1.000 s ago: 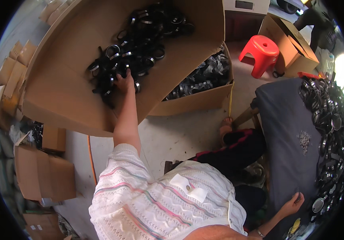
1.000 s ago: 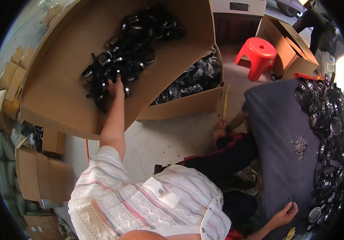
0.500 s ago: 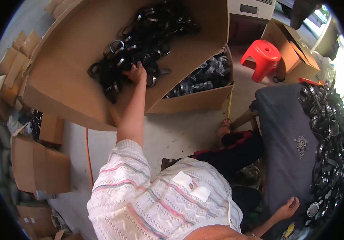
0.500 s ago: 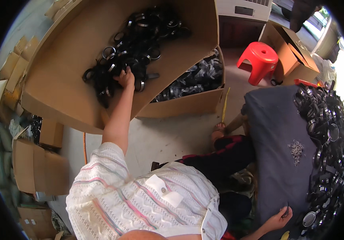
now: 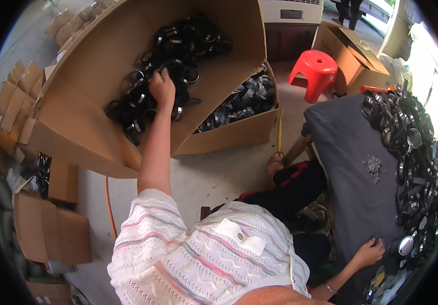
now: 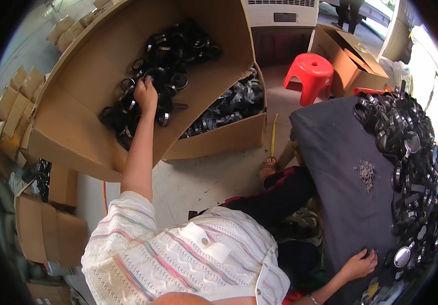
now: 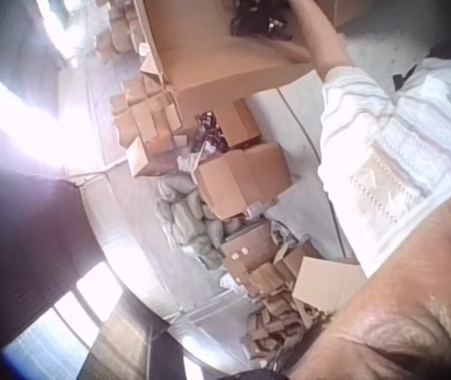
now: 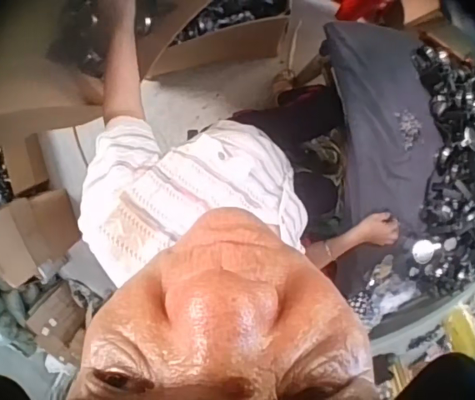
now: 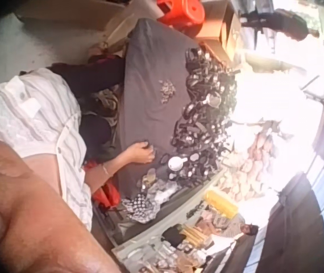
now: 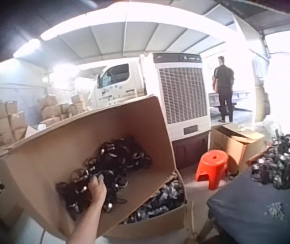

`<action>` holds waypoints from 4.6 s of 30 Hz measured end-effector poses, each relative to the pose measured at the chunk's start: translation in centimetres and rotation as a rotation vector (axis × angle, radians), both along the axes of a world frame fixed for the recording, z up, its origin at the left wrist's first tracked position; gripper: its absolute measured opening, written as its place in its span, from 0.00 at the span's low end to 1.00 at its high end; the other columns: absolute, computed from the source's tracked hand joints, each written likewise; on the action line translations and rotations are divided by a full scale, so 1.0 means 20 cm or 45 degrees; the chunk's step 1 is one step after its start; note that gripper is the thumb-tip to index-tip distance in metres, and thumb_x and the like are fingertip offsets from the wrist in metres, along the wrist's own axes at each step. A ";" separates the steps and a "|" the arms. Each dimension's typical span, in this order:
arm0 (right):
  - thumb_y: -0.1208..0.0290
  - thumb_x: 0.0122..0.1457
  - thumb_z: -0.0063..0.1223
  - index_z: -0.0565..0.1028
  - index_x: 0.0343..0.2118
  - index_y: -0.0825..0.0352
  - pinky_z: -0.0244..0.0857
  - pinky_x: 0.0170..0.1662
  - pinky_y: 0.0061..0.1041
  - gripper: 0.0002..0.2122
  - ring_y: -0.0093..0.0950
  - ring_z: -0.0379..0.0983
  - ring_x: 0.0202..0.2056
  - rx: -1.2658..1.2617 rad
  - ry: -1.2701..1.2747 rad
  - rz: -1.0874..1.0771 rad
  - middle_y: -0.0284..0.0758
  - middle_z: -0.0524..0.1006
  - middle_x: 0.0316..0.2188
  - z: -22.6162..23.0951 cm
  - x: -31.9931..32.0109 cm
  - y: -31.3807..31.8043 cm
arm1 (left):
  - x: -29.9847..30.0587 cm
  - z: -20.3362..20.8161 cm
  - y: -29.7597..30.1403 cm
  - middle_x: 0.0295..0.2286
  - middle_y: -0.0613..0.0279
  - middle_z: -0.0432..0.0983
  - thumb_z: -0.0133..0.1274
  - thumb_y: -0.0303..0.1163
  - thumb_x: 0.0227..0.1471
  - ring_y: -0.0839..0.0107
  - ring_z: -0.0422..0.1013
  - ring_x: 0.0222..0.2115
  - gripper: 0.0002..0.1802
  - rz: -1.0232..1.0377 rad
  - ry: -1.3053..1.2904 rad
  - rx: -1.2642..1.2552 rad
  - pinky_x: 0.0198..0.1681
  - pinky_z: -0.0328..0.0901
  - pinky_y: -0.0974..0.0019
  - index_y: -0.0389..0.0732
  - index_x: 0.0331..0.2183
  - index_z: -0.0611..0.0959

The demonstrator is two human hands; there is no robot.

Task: The person takes mirror components from a box and the table, then assembles the mirrors by fitting metal pins, brackets, and handles to the circular frames by hand.

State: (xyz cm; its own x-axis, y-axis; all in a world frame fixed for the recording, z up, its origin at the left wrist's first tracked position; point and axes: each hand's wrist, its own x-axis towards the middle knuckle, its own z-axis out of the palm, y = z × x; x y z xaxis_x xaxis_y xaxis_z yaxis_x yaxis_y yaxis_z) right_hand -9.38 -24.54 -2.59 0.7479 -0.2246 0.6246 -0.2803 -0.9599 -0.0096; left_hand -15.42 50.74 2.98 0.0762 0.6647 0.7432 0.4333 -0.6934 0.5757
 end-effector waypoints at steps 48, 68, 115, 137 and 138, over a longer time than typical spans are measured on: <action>0.74 0.45 0.55 0.74 0.29 0.64 0.64 0.37 0.34 0.07 0.38 0.69 0.36 0.301 -0.140 0.075 0.38 0.73 0.29 0.29 -0.22 0.12 | 0.66 -0.11 -2.56 0.22 0.69 0.69 0.58 0.26 0.45 0.84 0.63 0.21 0.29 -2.674 0.526 -0.912 0.20 0.60 0.79 0.37 0.50 0.69; 0.75 0.43 0.52 0.68 0.25 0.64 0.60 0.33 0.31 0.06 0.34 0.67 0.30 -0.231 -0.195 0.263 0.36 0.67 0.23 0.33 -0.31 -0.04 | 0.68 -0.14 -2.55 0.27 0.63 0.71 0.55 0.22 0.45 0.81 0.66 0.24 0.32 -2.713 0.537 -1.204 0.20 0.61 0.78 0.35 0.53 0.64; 0.78 0.43 0.50 0.70 0.25 0.67 0.69 0.34 0.29 0.04 0.35 0.74 0.32 0.258 -0.380 0.924 0.36 0.75 0.29 0.19 0.21 0.52 | 0.73 -0.16 -2.55 0.24 0.66 0.72 0.53 0.22 0.47 0.84 0.64 0.18 0.21 -2.805 0.538 -1.282 0.18 0.60 0.78 0.35 0.45 0.72; 0.73 0.52 0.48 0.74 0.29 0.65 0.64 0.31 0.35 0.04 0.40 0.71 0.29 0.150 0.162 0.317 0.37 0.72 0.25 0.22 0.01 -0.11 | 0.72 -0.14 -2.58 0.23 0.70 0.69 0.46 0.23 0.50 0.86 0.60 0.15 0.09 -2.581 0.461 -1.228 0.14 0.59 0.79 0.37 0.36 0.77; 0.72 0.53 0.46 0.74 0.28 0.63 0.65 0.31 0.36 0.04 0.40 0.71 0.29 0.143 0.080 0.256 0.37 0.72 0.25 0.22 0.01 -0.13 | 0.72 -0.13 -2.58 0.23 0.70 0.69 0.46 0.23 0.50 0.86 0.60 0.15 0.09 -2.587 0.463 -1.226 0.14 0.59 0.79 0.37 0.36 0.77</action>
State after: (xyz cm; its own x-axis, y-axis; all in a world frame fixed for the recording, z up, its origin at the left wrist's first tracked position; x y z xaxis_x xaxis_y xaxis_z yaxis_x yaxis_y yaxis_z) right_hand -9.28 -27.05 1.87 0.8214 -0.1328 0.5547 -0.0873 -0.9903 -0.1079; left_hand -1.00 -0.87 0.31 0.9025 -0.3994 0.1613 -0.1189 0.1289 0.9845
